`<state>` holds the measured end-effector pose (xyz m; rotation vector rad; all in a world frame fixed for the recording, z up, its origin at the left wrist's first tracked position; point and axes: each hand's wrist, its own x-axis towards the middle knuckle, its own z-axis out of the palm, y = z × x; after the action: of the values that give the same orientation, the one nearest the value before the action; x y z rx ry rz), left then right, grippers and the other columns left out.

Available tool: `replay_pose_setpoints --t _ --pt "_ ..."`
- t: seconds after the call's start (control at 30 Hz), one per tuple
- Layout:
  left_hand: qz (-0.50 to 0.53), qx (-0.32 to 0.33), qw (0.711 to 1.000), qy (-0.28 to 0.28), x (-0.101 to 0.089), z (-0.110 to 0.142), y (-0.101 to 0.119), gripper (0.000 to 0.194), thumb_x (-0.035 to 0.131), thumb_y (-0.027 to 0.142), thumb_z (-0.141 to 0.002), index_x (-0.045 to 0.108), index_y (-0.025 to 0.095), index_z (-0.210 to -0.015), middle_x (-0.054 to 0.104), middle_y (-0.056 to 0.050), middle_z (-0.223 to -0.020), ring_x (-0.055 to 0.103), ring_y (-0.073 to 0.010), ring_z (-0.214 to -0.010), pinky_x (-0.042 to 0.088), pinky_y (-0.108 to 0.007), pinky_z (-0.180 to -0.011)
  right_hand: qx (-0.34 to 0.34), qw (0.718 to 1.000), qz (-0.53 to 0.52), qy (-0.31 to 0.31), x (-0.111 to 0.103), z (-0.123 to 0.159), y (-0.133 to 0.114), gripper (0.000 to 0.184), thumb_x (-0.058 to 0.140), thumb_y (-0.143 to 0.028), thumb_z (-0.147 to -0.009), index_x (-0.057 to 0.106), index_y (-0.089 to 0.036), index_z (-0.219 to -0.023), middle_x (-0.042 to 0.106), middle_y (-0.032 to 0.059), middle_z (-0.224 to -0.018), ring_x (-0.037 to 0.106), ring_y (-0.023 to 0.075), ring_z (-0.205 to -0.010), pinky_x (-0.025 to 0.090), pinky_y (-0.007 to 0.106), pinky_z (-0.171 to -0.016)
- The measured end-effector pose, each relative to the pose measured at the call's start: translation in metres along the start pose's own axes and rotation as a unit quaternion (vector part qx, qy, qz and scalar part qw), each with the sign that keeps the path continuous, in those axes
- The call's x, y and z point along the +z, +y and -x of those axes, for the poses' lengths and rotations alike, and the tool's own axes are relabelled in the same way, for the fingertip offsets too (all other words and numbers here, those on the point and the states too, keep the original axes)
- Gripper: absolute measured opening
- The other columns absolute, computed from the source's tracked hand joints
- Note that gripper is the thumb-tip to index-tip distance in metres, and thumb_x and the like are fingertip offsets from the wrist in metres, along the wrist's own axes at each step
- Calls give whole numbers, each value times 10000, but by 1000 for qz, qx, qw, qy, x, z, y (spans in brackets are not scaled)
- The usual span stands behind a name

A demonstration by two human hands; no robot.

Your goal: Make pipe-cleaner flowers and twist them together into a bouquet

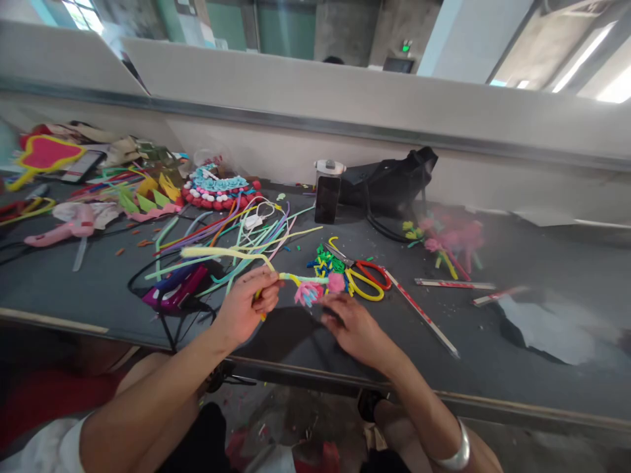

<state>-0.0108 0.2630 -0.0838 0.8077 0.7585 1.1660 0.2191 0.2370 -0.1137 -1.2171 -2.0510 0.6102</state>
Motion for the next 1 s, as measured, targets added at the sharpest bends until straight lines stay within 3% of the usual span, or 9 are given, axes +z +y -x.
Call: replay_pose_setpoints --t 0.1,0.23,0.3,0.37,0.43,0.5,0.6,0.83,1.0 --pt "-17 -4 1000 -14 0 1 -5 257 710 280 -746 531 145 -619 456 57 -509 236 -12 -382 110 -197 -407 34 993 18 110 -11 -8 12 252 550 -288 -874 707 -196 -1048 715 111 -1080 658 261 -1032 519 426 -906" --pt "-101 31 994 -41 3 8 -7 215 672 307 -800 613 148 -669 341 80 -465 247 -42 -418 167 -207 -437 109 966 -73 223 -34 -6 -6 238 572 -375 -896 714 -210 -992 744 58 -929 704 206 -841 556 332 -786" --pt "-177 61 980 -73 7 13 -8 217 671 327 -805 643 145 -691 399 59 -508 333 -63 -486 242 -205 -482 106 974 -125 155 -36 -2 -24 246 588 -397 -893 715 -208 -987 743 53 -956 700 202 -890 545 304 -809" --pt "-258 93 954 -123 13 19 -9 247 668 346 -809 651 136 -681 510 22 -599 433 -91 -592 321 -211 -562 98 984 -146 27 -32 2 -39 250 586 -388 -900 708 -202 -1015 736 46 -994 681 195 -938 526 277 -824" --pt "-311 107 929 -172 17 24 -9 267 640 349 -831 661 128 -684 575 -5 -657 492 -118 -659 362 -223 -621 87 980 -145 -105 -24 5 -50 209 577 -345 -907 697 -188 -973 723 26 -955 661 167 -876 510 239 -765" --pt "-330 100 918 -199 19 27 -10 281 603 345 -860 668 125 -697 596 -14 -676 513 -127 -674 375 -227 -641 81 973 -132 -174 -16 7 -56 185 543 -299 -921 656 -174 -844 683 -5 -810 616 123 -740 468 201 -658" --pt "-329 80 921 -194 18 28 -11 275 587 340 -876 667 128 -719 576 -4 -682 493 -121 -671 370 -219 -636 83 975 -116 -170 -9 7 -59 284 481 -306 -954 546 -175 -710 562 -37 -634 511 87 -597 383 187 -553" --pt "-335 78 922 -181 16 24 -11 275 590 332 -859 645 133 -678 532 9 -649 455 -120 -670 350 -226 -640 36 990 -55 -126 -8 8 -58 386 409 -358 -997 476 -185 -659 464 -42 -589 410 88 -555 312 217 -527" --pt "-240 -33 959 -145 19 24 -13 288 608 357 -803 611 137 -616 512 18 -556 383 -82 -520 274 -215 -503 -122 988 77 -48 -4 9 -58 318 396 -213 -997 554 -179 -723 556 -2 -628 477 123 -610 343 277 -652"
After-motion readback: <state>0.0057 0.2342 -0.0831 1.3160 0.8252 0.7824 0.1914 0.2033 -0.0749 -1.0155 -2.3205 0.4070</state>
